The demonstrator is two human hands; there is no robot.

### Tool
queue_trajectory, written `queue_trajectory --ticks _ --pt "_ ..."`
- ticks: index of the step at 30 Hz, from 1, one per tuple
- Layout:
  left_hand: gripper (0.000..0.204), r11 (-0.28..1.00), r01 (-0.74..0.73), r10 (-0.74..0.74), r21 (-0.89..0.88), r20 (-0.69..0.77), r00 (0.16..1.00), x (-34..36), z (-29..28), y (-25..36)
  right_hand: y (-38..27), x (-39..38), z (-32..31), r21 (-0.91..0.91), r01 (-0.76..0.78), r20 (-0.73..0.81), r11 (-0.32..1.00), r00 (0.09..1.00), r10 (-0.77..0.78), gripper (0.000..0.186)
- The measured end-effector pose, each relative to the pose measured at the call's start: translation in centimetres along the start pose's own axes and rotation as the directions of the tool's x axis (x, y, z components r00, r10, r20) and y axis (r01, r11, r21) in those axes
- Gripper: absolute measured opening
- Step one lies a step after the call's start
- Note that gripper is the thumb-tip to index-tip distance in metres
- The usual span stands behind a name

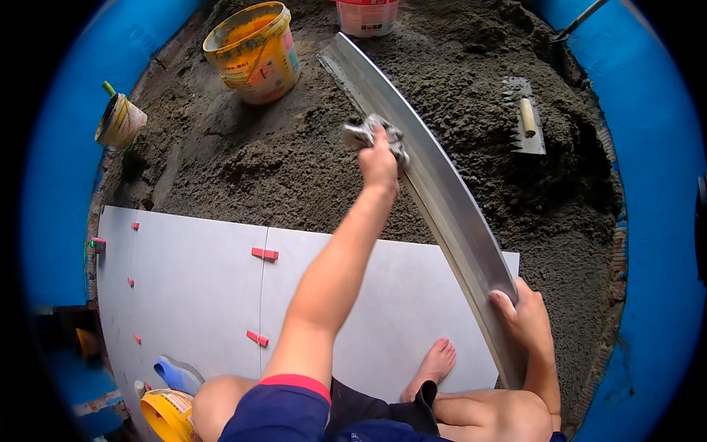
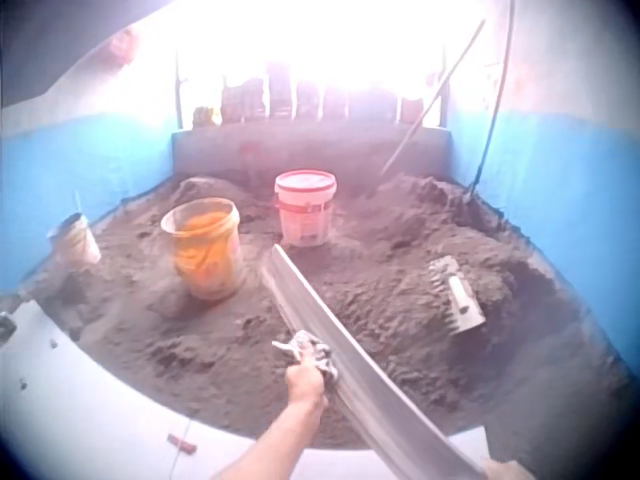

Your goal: The person prepares a sand bed using a level and trowel, then measures and marks a tile for cutting.

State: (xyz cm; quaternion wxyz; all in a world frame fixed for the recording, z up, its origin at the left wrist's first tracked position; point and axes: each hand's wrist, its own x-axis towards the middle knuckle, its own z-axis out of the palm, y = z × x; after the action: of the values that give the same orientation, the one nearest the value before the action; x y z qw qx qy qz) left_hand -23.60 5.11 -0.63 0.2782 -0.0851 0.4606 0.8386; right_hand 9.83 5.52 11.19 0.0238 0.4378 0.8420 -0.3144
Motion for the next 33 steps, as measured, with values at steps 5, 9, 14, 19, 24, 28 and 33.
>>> queue_trajectory --ticks 5,9,14,19,24,28,33 --pt "0.029 0.984 -0.171 0.178 0.058 -0.174 0.969 9.4 -2.5 4.3 1.5 -2.9 -1.1 -0.049 0.003 0.057 0.999 0.998 0.000 0.029" --pt "0.032 0.975 -0.184 0.215 0.127 -0.311 0.926 13.1 -4.4 9.0 1.9 -5.1 -2.0 -0.078 -0.030 0.097 0.997 0.995 0.038 0.031" --pt "0.059 0.824 -0.141 0.320 0.549 -0.246 0.915 15.4 -7.9 11.9 3.0 -6.0 -2.4 0.018 -0.155 0.153 0.988 0.977 0.150 0.031" --pt "0.063 0.600 -0.152 0.371 0.785 -0.105 0.923 13.1 -10.6 9.6 4.5 -3.6 -1.1 -0.012 -0.149 0.018 0.989 0.989 0.149 0.027" --pt "0.047 0.917 -0.216 0.166 0.337 0.170 0.971 2.8 -7.5 1.1 3.9 -1.0 -0.5 0.082 -0.138 -0.002 0.987 0.990 0.139 0.030" --pt "0.040 0.981 0.004 -0.064 0.196 0.301 0.952 -5.1 -4.1 -3.2 1.9 1.0 -0.4 0.059 -0.106 -0.032 0.993 0.994 0.108 0.039" --pt "0.023 0.998 -0.015 0.009 0.068 0.090 0.996 -3.7 -2.7 -5.0 0.5 1.7 0.2 -0.018 -0.032 -0.016 0.999 0.999 0.032 0.042"
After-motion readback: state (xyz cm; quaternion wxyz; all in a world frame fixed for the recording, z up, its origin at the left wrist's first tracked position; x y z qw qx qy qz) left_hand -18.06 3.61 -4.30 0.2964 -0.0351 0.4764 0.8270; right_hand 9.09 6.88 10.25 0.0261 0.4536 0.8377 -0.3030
